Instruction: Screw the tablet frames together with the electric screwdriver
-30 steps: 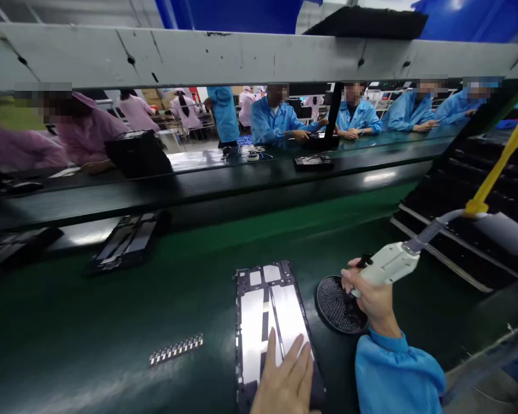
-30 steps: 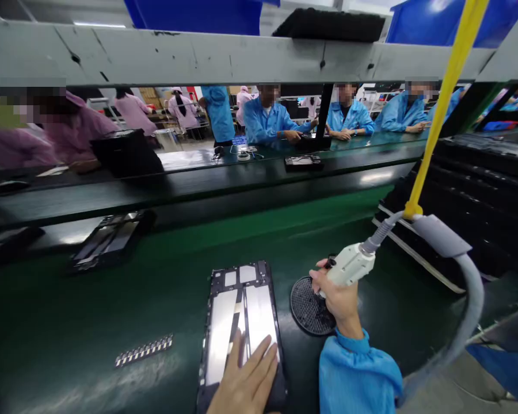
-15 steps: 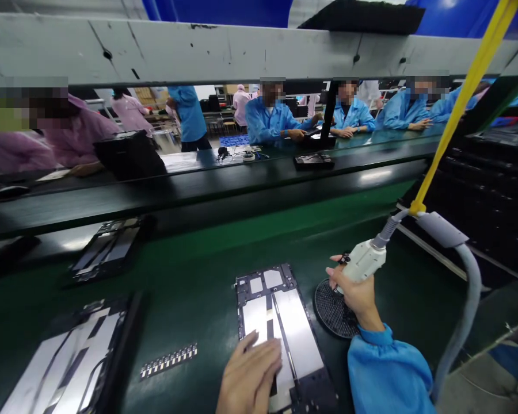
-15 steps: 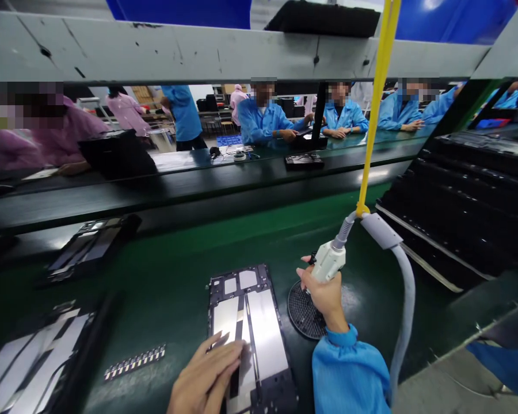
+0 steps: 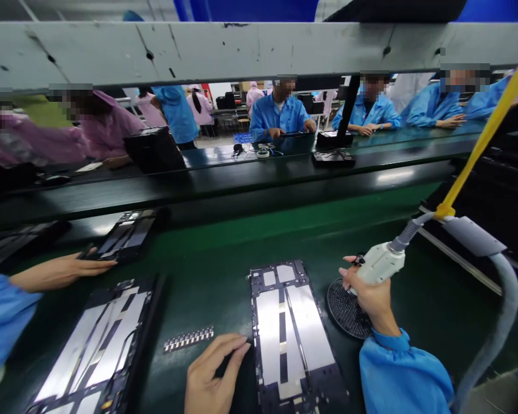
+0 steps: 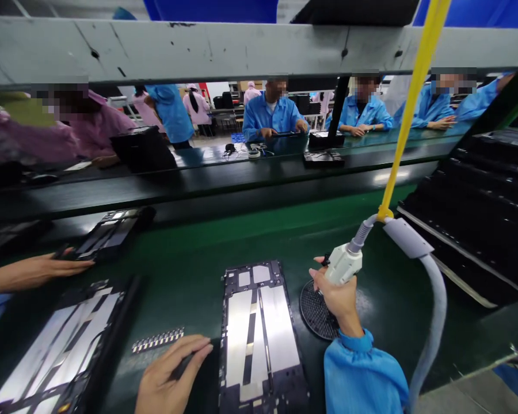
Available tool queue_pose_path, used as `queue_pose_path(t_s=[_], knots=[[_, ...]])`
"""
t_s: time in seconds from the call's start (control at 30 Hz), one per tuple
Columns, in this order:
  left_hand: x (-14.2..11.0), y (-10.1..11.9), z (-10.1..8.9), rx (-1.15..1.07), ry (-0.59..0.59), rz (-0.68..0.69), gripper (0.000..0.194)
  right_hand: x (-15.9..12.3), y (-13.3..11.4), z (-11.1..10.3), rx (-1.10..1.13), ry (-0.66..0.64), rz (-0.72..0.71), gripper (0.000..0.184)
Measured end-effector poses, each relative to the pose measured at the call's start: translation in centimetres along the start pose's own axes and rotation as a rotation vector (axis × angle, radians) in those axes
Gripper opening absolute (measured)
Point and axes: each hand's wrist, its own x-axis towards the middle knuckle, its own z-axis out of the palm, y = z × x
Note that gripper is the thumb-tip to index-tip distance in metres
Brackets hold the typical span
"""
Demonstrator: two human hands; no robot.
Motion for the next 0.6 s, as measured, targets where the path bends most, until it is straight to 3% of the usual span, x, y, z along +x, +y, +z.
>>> queue_pose_path(t_s=[0.1, 0.2, 0.3, 0.37, 0.5, 0.6], knots=[[-0.9, -0.5, -0.6, -0.004, 0.01, -0.082, 0.021, 0.0, 0.0, -0.1, -0.022, -0.031, -0.022, 0.017], [-2.0, -0.8, -0.8, -0.061, -0.012, -0.219, 0.022, 0.0, -0.4, -0.2, -0.072, -0.017, -0.039, 0.026], [-2.2, -0.8, -0.9, -0.174, -0.068, -0.4, 0.027, -0.2, -1.7, 0.0, -0.097, 0.072, -0.078, 0.029], [-1.5, -0.8, -0.7, -0.292, -0.115, -0.549, 0.029, -0.6, -3.3, 0.6, -0.032, 0.084, -0.078, 0.022], [1.3, -1.2, 0.6, -0.513, -0.187, -0.745, 0.03, -2.7, -6.7, 3.3, 0.132, -0.089, 0.035, 0.038], [3.5, -1.3, 1.9, -0.508, -0.268, -0.731, 0.021, -4.6, -7.7, 6.5, 0.185, -0.299, 0.046, 0.036]])
